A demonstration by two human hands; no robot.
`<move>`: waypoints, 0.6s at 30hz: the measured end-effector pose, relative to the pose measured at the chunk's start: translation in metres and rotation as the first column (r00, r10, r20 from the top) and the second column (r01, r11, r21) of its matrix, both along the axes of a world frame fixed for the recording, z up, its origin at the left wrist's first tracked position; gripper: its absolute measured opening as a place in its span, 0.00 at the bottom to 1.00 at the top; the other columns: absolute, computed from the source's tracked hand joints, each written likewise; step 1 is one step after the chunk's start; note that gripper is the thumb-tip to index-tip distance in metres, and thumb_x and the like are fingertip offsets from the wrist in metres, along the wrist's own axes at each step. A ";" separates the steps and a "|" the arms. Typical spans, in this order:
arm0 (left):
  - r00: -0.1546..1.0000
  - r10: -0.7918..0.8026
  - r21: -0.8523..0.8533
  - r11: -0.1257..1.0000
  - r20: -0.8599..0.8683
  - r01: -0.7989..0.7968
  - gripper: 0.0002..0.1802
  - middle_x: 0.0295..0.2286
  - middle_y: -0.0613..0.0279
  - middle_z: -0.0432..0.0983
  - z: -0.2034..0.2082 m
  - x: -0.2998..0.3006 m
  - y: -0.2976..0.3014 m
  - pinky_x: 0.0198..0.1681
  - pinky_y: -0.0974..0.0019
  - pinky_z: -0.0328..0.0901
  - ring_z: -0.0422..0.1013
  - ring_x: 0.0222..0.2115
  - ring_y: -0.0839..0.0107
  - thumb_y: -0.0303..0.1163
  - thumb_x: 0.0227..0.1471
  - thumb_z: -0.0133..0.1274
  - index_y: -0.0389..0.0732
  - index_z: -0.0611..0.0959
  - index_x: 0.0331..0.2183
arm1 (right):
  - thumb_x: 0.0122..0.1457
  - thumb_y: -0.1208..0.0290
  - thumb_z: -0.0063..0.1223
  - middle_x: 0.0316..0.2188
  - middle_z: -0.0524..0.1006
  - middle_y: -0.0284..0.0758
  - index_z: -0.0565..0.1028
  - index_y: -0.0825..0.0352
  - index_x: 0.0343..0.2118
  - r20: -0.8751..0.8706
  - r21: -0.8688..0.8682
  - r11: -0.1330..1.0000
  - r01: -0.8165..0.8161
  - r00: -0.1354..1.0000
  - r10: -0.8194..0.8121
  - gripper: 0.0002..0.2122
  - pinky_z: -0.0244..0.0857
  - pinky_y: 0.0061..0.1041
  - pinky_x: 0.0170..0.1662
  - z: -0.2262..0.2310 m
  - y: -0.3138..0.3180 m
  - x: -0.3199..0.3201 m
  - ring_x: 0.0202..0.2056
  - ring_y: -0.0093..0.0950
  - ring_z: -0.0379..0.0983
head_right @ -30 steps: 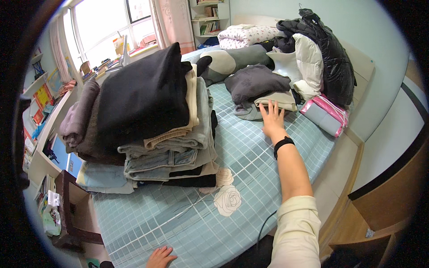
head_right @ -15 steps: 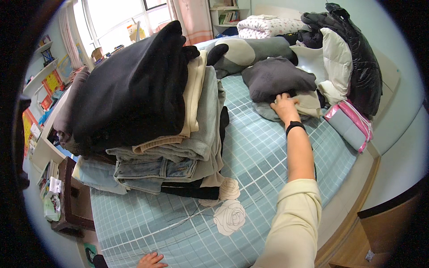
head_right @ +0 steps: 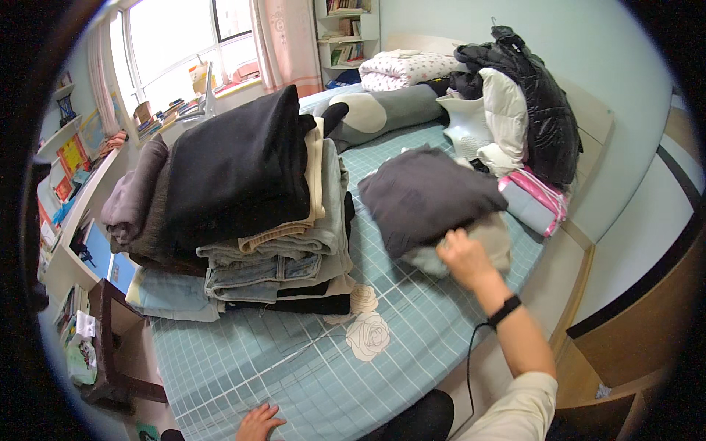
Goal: The person folds several garments on a bed, including pants, a jacket, and a shirt. Each item is smoothed, folded into a compact rectangle, and placed on a growing stack.
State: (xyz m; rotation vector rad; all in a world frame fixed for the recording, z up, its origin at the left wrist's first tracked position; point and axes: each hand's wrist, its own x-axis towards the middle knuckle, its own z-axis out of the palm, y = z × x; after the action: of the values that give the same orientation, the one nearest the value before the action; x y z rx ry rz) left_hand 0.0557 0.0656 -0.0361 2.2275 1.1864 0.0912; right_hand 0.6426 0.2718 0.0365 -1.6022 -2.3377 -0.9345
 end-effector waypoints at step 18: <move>0.986 -0.031 0.193 0.981 0.161 -0.001 0.29 0.63 0.53 0.64 0.007 0.005 0.002 0.67 0.45 0.48 0.53 0.67 0.48 0.52 0.56 0.59 0.48 0.77 0.53 | 0.48 0.77 0.54 0.32 0.70 0.35 0.72 0.62 0.29 -0.561 -0.060 0.996 -0.061 0.828 0.016 0.05 0.73 0.27 0.28 0.002 -0.159 -0.314 0.35 0.33 0.72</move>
State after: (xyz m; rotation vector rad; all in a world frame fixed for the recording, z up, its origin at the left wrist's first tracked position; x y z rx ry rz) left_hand 0.0611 0.0672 -0.0288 2.3431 1.1116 0.3907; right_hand 0.3286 0.1127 0.0383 -1.5739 -1.9895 -0.2948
